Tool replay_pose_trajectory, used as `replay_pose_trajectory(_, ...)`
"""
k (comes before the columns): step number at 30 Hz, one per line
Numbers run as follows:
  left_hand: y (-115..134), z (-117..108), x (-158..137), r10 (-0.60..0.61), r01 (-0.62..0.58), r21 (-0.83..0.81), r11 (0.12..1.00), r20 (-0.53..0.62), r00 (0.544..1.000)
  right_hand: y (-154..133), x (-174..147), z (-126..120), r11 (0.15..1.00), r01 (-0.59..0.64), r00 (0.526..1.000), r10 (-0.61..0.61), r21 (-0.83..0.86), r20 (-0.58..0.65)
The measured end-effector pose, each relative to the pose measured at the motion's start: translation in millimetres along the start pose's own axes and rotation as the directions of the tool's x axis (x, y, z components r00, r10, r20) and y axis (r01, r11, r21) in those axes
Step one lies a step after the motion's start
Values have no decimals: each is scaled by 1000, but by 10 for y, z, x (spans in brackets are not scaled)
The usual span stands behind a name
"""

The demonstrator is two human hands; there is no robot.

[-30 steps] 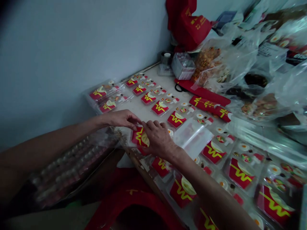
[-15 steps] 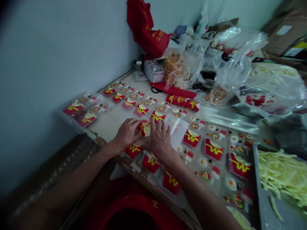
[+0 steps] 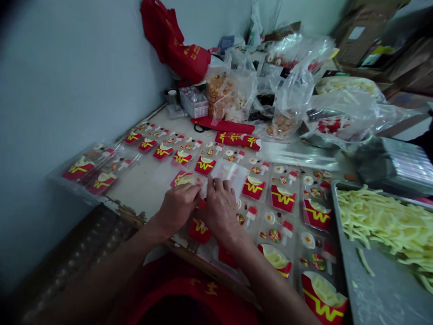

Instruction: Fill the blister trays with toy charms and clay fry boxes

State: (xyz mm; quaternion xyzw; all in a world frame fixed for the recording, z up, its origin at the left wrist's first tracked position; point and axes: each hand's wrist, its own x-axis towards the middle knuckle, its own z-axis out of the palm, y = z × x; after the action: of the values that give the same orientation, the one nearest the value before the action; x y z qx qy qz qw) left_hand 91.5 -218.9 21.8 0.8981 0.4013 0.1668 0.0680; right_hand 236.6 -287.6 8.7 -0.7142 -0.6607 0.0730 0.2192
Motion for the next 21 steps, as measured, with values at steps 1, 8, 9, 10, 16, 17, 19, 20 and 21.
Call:
replay_pose_trajectory(1,1,-14,-21,-49,48,-36,998,-42,998,16,10,-18,997,7,1000,-6,74,-19)
replay_pose_trajectory(8,-296,-31,109,-266,233,-221,947,-131,955,266,-8,98,149,-529,837,252,835,486)
replay_pose_trajectory(9,-296,-8,123,-255,220,-234,947,-130,958,256,0,129,27,-543,823,218,839,525)
replay_pose_trajectory(10,-276,20,128,-246,209,-237,949,-141,959,232,13,160,-51,-533,822,208,845,530)
replay_pose_trajectory(16,121,141,-55,-181,130,-291,948,-155,971,36,98,324,-76,-481,829,284,873,482)
replay_pose_trajectory(17,154,118,-102,-164,114,-320,940,-134,977,33,103,330,-67,-490,833,258,869,490)
replay_pose_trajectory(19,101,9,-178,-163,114,-392,913,-94,982,63,110,308,-30,-523,836,180,852,519)
replay_pose_trajectory(20,17,-73,-205,-160,114,-407,906,-81,984,89,116,281,-3,-541,833,139,841,536)
replay_pose_trajectory(21,-97,-168,-225,-135,97,-393,914,-69,989,114,127,247,22,-555,829,105,832,550)
